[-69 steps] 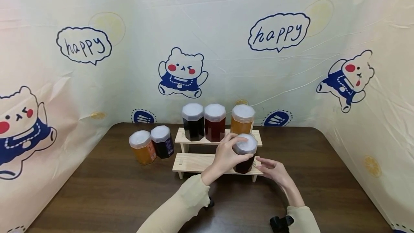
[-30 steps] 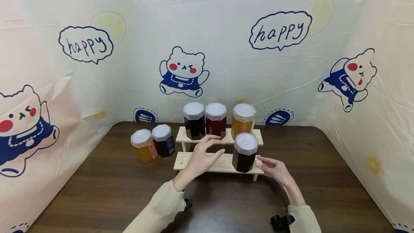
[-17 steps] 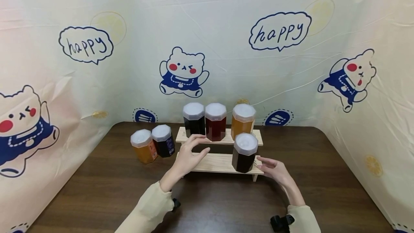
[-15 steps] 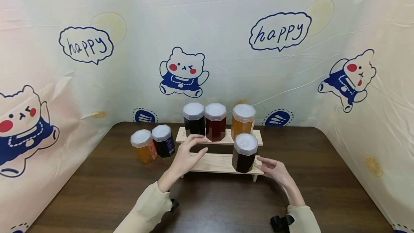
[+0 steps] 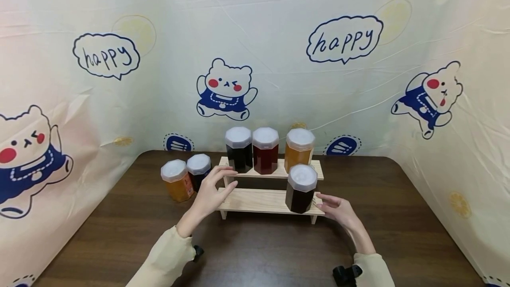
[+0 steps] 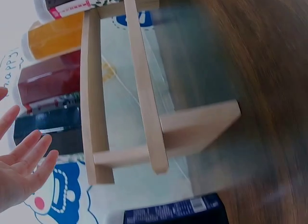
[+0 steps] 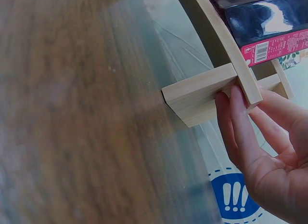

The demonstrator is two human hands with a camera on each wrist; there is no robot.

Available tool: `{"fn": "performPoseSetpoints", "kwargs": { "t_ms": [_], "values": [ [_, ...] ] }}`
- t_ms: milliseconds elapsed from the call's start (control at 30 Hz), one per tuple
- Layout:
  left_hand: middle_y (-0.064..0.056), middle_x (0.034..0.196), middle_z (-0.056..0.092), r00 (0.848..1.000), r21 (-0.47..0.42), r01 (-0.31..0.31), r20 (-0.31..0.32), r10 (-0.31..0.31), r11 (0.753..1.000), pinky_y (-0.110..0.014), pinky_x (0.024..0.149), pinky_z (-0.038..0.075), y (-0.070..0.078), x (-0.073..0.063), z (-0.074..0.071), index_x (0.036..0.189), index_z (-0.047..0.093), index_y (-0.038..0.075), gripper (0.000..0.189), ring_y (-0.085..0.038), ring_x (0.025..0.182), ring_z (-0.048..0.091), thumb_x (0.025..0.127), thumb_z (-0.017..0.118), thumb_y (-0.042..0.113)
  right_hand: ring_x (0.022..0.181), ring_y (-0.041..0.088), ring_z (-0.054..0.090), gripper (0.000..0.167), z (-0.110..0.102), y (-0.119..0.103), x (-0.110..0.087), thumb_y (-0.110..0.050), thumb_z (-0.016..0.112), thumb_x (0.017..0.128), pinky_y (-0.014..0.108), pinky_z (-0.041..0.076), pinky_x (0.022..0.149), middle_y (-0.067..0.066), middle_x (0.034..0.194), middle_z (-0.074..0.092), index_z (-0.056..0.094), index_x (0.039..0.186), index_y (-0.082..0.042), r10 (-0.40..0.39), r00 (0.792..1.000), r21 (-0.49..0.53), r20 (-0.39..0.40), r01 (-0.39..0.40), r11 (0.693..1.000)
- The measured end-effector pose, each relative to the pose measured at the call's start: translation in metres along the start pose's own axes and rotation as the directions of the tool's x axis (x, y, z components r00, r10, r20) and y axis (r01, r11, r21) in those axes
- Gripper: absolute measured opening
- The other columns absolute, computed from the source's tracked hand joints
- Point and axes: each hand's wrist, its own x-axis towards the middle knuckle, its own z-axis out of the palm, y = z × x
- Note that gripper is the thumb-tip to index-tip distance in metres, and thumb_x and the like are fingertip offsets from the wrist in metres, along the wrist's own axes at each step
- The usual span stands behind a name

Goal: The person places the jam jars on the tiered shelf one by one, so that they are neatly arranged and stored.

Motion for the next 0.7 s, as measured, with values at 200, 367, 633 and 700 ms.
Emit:
{"fn": "performPoseSetpoints", "kwargs": {
  "t_ms": [200, 367, 633, 700],
  "values": [
    [-0.014, 0.105, 0.056, 1.0, 0.05, -0.009, -0.024, 0.01, 0.999, -0.043, 0.078, 0.044, -0.01, -0.003, -0.014, 0.096, 0.065, 0.006, 0.021, -0.026, 0.098, 0.054, 0.076, 0.068, 0.009, 0.092, -0.001, 0.055, 0.046, 0.002, 0.001, 0.001, -0.016, 0.064, 0.081, 0.024, 0.047, 0.075, 0.005, 0.119, 0.055, 0.051, 0.121, 0.002, 0.019, 1.0, 0.022, -0.016, -0.018, 1.0],
    [-0.011, 0.106, 0.056, 0.998, 0.108, 0.053, -0.026, -0.051, 0.993, -0.044, 0.08, 0.043, -0.019, -0.006, -0.028, 0.099, 0.064, 0.007, 0.024, -0.027, 0.098, 0.054, 0.076, 0.068, 0.012, 0.092, -0.001, 0.055, 0.051, 0.002, 0.001, 0.002, -0.018, 0.064, 0.08, 0.025, 0.047, 0.076, 0.014, 0.124, 0.049, 0.049, 0.123, 0.004, 0.023, 0.999, -0.004, -0.026, -0.023, 1.0],
    [-0.011, 0.102, 0.057, 0.994, 0.161, 0.106, -0.046, -0.1, 0.981, -0.044, 0.08, 0.042, -0.036, -0.011, -0.05, 0.099, 0.064, 0.007, 0.023, -0.027, 0.097, 0.054, 0.077, 0.067, 0.013, 0.093, -0.001, 0.055, 0.053, 0.002, 0.001, 0.001, -0.02, 0.064, 0.081, 0.026, 0.047, 0.077, 0.019, 0.127, 0.045, 0.046, 0.124, 0.005, 0.028, 0.999, -0.018, -0.015, -0.028, 0.999],
    [-0.011, 0.102, 0.057, 0.993, 0.165, 0.115, -0.049, -0.109, 0.979, -0.045, 0.08, 0.042, -0.038, -0.012, -0.055, 0.099, 0.064, 0.005, 0.024, -0.028, 0.096, 0.053, 0.076, 0.067, 0.012, 0.093, 0.0, 0.055, 0.053, 0.002, 0.001, 0.001, -0.02, 0.064, 0.081, 0.026, 0.047, 0.077, 0.019, 0.127, 0.045, 0.047, 0.124, 0.005, 0.033, 0.999, -0.013, -0.019, -0.033, 0.999]
  ]
}}
